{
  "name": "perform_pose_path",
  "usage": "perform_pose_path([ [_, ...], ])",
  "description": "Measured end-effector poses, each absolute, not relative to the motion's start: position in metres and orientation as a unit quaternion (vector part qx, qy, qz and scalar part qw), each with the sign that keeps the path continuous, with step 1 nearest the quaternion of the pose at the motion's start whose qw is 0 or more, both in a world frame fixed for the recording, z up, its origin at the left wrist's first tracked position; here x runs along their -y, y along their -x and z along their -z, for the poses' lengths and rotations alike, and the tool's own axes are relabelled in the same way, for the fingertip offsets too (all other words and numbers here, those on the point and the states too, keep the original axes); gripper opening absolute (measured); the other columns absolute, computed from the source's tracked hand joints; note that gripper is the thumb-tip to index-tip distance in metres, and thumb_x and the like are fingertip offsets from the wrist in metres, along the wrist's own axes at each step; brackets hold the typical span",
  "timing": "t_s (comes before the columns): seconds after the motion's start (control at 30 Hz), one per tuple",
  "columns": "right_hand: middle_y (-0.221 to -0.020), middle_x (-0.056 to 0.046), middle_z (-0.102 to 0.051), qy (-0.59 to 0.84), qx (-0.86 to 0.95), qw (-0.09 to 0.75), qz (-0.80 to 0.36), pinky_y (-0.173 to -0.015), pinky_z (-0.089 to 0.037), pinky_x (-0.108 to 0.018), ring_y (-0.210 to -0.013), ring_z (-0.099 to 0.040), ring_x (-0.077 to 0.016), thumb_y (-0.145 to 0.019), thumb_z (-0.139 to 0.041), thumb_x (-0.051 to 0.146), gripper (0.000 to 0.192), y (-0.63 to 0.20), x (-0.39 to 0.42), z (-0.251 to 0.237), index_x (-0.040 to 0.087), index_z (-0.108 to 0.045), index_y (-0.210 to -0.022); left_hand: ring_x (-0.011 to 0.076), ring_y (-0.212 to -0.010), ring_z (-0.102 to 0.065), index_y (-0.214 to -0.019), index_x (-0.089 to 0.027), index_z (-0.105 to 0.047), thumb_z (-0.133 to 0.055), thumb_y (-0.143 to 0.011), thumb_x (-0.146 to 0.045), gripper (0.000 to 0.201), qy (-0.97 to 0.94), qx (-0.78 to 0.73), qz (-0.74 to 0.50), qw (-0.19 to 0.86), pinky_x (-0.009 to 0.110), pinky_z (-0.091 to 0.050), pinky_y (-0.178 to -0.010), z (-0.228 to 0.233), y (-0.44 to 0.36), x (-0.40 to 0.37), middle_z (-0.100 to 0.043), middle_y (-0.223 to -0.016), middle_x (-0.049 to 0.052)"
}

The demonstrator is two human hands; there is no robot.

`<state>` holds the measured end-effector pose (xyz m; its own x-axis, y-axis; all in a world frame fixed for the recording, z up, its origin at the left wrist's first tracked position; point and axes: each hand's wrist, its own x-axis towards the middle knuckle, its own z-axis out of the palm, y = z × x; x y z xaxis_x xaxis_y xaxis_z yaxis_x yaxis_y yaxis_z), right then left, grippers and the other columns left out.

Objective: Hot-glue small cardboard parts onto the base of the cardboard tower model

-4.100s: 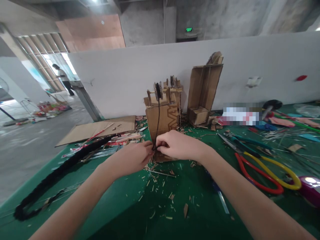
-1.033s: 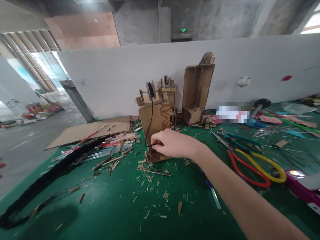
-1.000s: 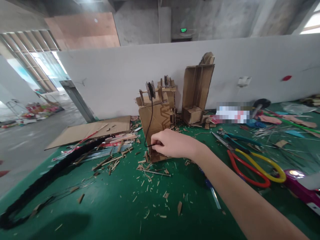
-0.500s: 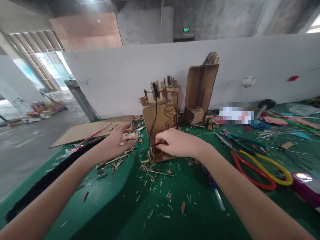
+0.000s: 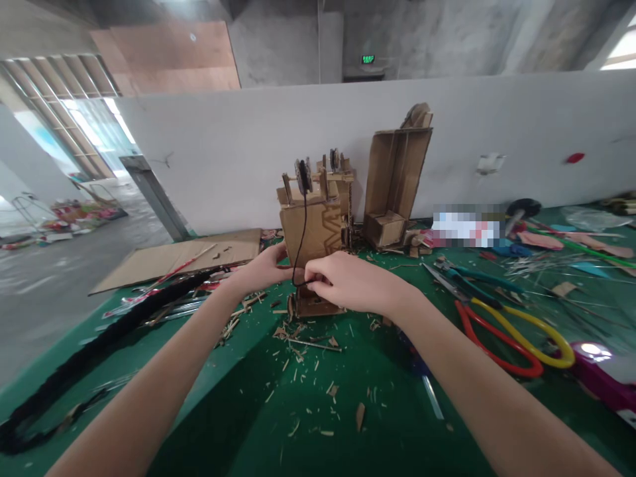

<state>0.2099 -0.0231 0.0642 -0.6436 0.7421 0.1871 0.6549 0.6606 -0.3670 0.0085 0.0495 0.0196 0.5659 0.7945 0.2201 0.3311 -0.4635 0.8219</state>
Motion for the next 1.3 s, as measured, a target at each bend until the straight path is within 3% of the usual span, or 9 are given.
perform_pose_path([
  [0.2, -0.075, -0.004, -0.062, 0.393, 0.895, 0.162, -0.136, -0.051, -0.026, -0.026, -0.057, -0.046, -0.0106, -0.084, -0.042, 0.026, 0.02, -0.21, 0.023, -0.065, 0.019, -0.061, -0.088, 0.0265, -0.118, -0.044, -0.128, -0.018, -0.038, -0.062, -0.073, -0.039, 0.063, -0.804, -0.383, -0.308, 0.334, 0.038, -0.044, -0.091, -0.014, -0.001, -0.036, -0.046, -0.131, 0.011],
  [0.3, -0.078, -0.005, -0.063, 0.383, 0.896, 0.173, -0.141, -0.053, -0.028, -0.026, -0.06, -0.048, -0.0112, -0.084, -0.042, 0.023, 0.021, -0.21, 0.024, -0.066, 0.019, -0.061, -0.088, 0.0241, -0.106, -0.053, -0.128, -0.017, -0.034, -0.052, -0.08, -0.04, 0.056, -0.818, -0.438, -0.282, 0.246, 0.036, -0.048, -0.08, -0.009, 0.012, -0.023, -0.049, -0.125, 0.013],
  [0.47, -0.083, -0.006, -0.064, 0.378, 0.895, 0.184, -0.146, -0.056, -0.029, -0.026, -0.065, -0.051, -0.0124, -0.083, -0.042, 0.021, 0.021, -0.209, 0.025, -0.068, 0.019, -0.062, -0.09, 0.0186, -0.082, -0.057, -0.097, -0.019, -0.057, -0.038, -0.087, -0.034, 0.026, -0.889, -0.411, -0.156, 0.128, 0.029, -0.044, -0.066, -0.01, 0.024, -0.001, -0.062, -0.091, 0.005],
  [0.73, -0.08, -0.005, -0.064, 0.375, 0.891, 0.2, -0.159, -0.057, -0.031, -0.026, -0.065, -0.051, -0.0122, -0.083, -0.047, 0.024, 0.015, -0.203, 0.023, -0.063, 0.018, -0.06, -0.086, 0.0154, -0.071, -0.058, -0.097, -0.021, -0.06, -0.042, -0.087, -0.041, 0.028, -0.883, -0.414, -0.115, 0.187, 0.026, -0.043, -0.06, -0.018, 0.015, 0.011, -0.065, -0.085, 0.002],
  [1.07, -0.073, -0.003, -0.062, 0.379, 0.882, 0.222, -0.171, -0.056, -0.031, -0.025, -0.061, -0.049, -0.0107, -0.084, -0.047, 0.026, 0.013, -0.198, 0.021, -0.057, 0.018, -0.057, -0.084, 0.0144, -0.066, -0.058, -0.091, -0.02, -0.057, -0.053, -0.079, -0.044, 0.027, -0.881, -0.428, -0.11, 0.171, 0.025, -0.042, -0.059, -0.015, 0.014, 0.014, -0.063, -0.075, 0.0],
  [1.3, -0.072, -0.002, -0.061, 0.387, 0.879, 0.216, -0.176, -0.054, -0.031, -0.024, -0.058, -0.047, -0.0096, -0.084, -0.046, 0.024, 0.012, -0.195, 0.024, -0.058, 0.018, -0.057, -0.083, 0.0134, -0.059, -0.054, -0.083, -0.019, -0.055, -0.038, -0.087, -0.043, 0.03, -0.873, -0.431, -0.128, 0.19, 0.025, -0.038, -0.053, -0.011, 0.01, 0.014, -0.059, -0.068, 0.0],
])
